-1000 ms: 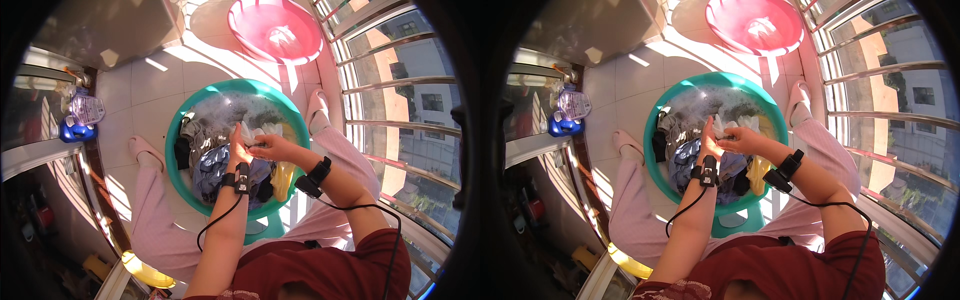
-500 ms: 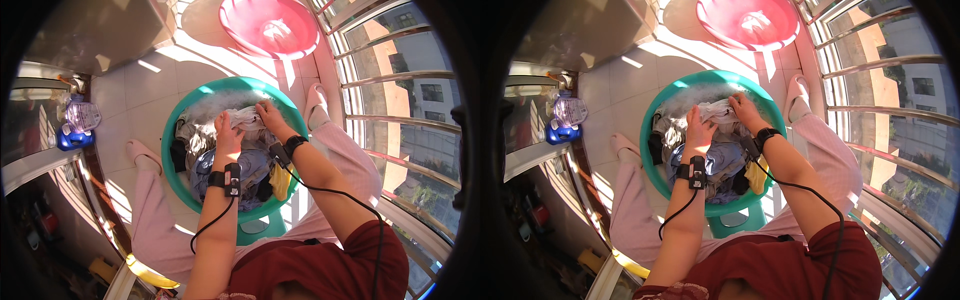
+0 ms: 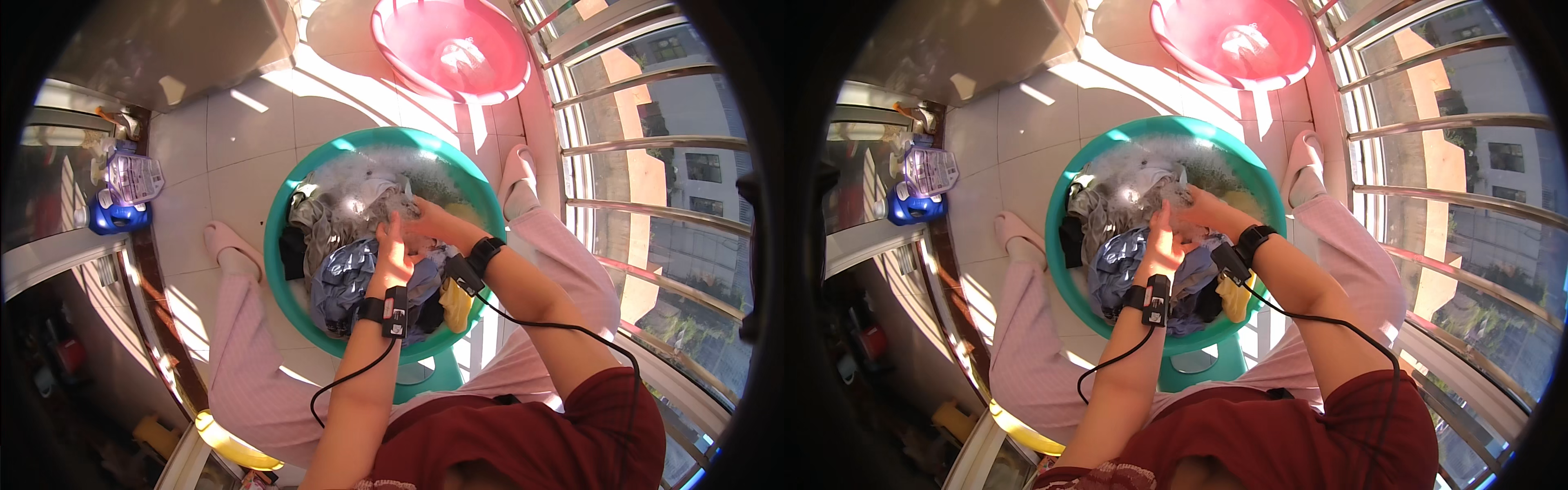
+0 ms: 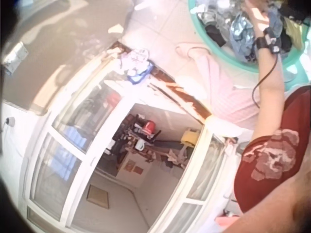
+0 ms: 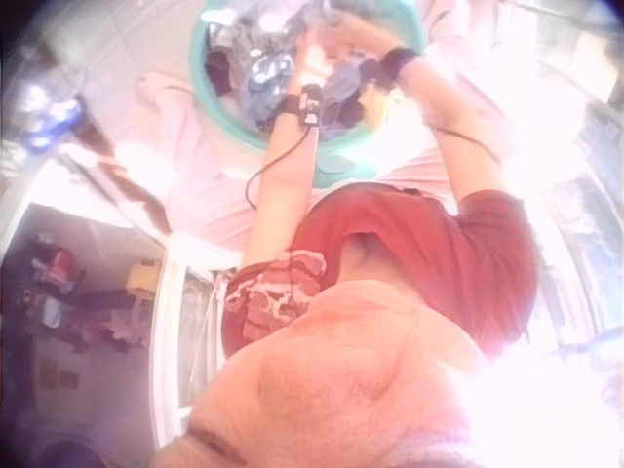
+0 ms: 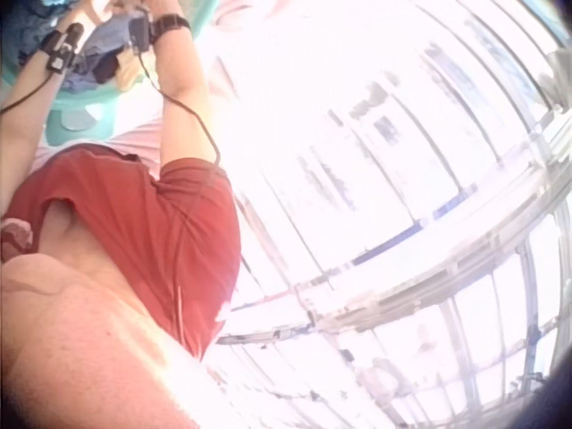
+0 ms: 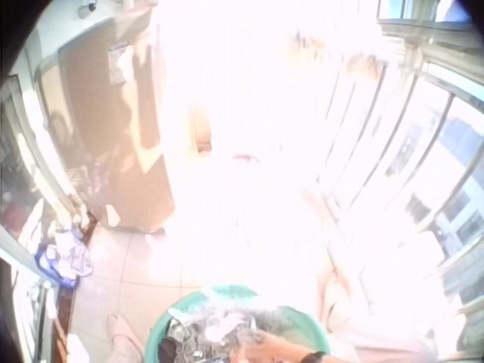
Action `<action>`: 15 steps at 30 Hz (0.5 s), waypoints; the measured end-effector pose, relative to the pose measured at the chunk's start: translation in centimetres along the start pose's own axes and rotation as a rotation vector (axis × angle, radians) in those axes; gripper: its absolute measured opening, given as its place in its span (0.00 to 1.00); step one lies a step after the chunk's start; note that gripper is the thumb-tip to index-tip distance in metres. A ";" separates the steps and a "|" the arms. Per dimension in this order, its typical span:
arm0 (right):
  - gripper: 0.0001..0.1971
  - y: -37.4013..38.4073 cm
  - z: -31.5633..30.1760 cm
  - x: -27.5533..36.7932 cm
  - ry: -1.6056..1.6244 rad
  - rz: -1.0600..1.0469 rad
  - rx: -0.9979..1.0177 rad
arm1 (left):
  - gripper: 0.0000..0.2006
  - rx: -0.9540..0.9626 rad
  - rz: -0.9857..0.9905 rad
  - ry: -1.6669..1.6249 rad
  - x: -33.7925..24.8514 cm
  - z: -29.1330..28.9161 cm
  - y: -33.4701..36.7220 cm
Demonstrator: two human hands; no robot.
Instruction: The person hand-washes clothes in a green basin on a balcony, scrubbing and rinsing items in soapy water. They add detergent from a pouch, transfer a white cloth to a pink basin, and continue washing multiple garments.
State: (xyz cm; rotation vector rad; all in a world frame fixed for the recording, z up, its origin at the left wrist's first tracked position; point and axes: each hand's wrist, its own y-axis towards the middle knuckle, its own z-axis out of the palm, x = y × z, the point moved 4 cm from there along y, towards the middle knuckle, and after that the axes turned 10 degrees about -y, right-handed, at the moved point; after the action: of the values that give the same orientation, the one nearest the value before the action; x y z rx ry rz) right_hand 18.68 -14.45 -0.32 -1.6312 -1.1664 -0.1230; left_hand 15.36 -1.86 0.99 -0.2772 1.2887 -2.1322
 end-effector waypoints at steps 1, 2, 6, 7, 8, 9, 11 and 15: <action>0.28 -1.8 -0.1 1.0 0.098 -0.034 0.066 | 0.35 0.114 -0.071 -0.106 -0.2 0.4 0.3; 0.26 -3.7 -0.5 2.1 0.192 -0.047 0.130 | 0.36 0.258 -0.132 -0.207 -0.5 0.9 0.4; 0.20 -10.3 -2.6 6.3 -0.043 -0.122 0.232 | 0.34 0.196 0.038 -0.268 -1.0 1.1 0.5; 0.19 -11.4 -2.9 7.0 -0.155 -0.124 0.219 | 0.33 0.100 0.100 -0.192 -0.8 0.9 0.1; 0.15 -12.2 -3.0 7.5 -0.153 -0.079 0.204 | 0.35 0.185 0.116 -0.167 -0.6 1.4 -0.6; 0.16 -12.8 -3.1 8.3 -0.182 -0.160 0.160 | 0.31 0.088 0.109 -0.101 -0.3 1.7 -1.0; 0.16 -13.1 -2.7 9.3 -0.244 -0.282 0.063 | 0.23 0.107 0.157 -0.099 -0.3 2.2 -2.4; 0.20 -10.5 -2.8 8.8 -0.009 -0.503 -0.276 | 0.15 0.213 0.066 -0.111 -2.3 3.6 -3.1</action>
State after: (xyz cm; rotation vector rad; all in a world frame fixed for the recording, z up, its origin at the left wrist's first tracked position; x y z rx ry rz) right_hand 16.83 -11.79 13.24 -1.5362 -1.6023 -0.6210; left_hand 17.61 -2.04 5.72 -0.2562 0.9859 -2.1446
